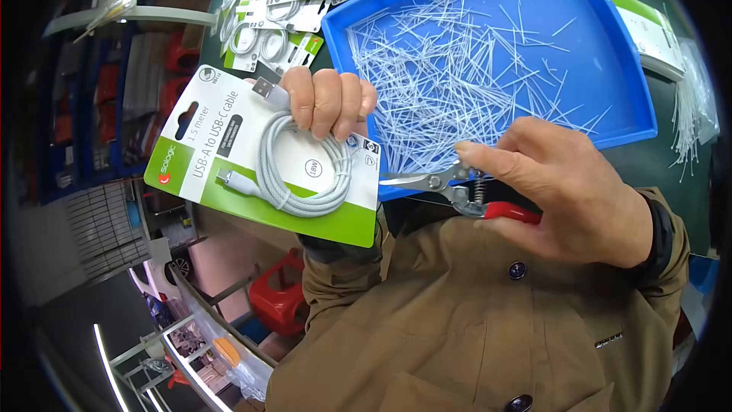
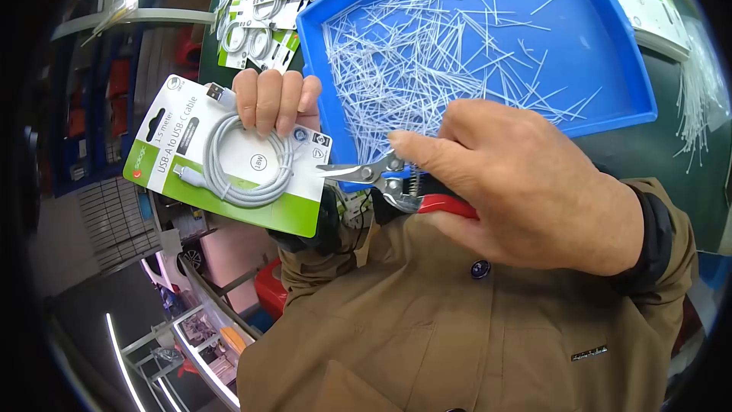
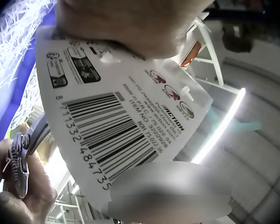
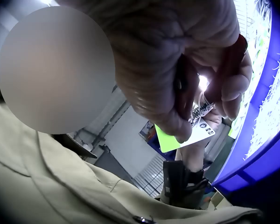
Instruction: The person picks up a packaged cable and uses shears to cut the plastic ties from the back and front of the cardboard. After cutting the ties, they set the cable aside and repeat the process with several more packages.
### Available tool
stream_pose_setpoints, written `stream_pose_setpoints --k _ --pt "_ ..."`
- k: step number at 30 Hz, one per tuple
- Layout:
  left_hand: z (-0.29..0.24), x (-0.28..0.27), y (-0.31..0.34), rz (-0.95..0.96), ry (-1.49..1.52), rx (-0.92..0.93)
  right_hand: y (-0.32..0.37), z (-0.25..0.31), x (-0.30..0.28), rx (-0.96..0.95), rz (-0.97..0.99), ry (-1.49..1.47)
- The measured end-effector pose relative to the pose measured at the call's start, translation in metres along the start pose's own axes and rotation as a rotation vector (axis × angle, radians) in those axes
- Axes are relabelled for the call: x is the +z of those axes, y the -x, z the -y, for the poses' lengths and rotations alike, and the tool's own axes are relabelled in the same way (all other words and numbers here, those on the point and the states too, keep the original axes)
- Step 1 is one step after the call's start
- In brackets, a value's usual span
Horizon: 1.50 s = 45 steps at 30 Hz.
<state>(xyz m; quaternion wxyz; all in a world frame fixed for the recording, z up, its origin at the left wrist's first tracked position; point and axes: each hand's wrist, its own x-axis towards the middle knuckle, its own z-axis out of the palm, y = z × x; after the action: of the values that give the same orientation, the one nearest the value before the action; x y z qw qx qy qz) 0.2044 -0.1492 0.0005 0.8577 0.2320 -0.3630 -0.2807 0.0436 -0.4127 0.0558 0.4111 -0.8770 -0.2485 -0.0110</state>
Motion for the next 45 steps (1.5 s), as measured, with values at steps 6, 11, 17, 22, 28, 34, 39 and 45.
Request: stream_pose_setpoints --k 6,11,17,22,28,34,39,45 --pt "-0.004 0.001 0.000 0.016 -0.023 -0.064 -0.012 -0.002 0.011 0.001 0.008 -0.037" --pt "0.001 -0.009 -0.003 0.092 -0.040 -0.087 -0.016 -0.007 0.012 0.007 -0.019 -0.036" --pt "-0.009 -0.017 -0.013 0.235 -0.141 -0.212 -0.016 -0.009 0.010 0.024 0.010 -0.014" --pt "-0.005 -0.013 -0.011 0.211 -0.160 -0.188 -0.015 -0.010 0.011 0.004 0.009 0.022" --pt "0.013 -0.005 0.001 0.027 -0.036 -0.050 -0.013 -0.011 0.005 0.022 0.013 0.069" --pt "0.041 -0.007 0.008 -0.089 0.042 0.161 -0.021 -0.019 0.013 0.065 -0.110 -0.177" --pt "0.084 -0.002 0.018 -0.157 0.199 0.157 -0.031 -0.020 0.038 0.052 -0.195 -0.350" --pt "0.108 0.035 0.019 -0.303 0.295 0.161 -0.033 -0.020 0.041 0.060 -0.208 -0.348"
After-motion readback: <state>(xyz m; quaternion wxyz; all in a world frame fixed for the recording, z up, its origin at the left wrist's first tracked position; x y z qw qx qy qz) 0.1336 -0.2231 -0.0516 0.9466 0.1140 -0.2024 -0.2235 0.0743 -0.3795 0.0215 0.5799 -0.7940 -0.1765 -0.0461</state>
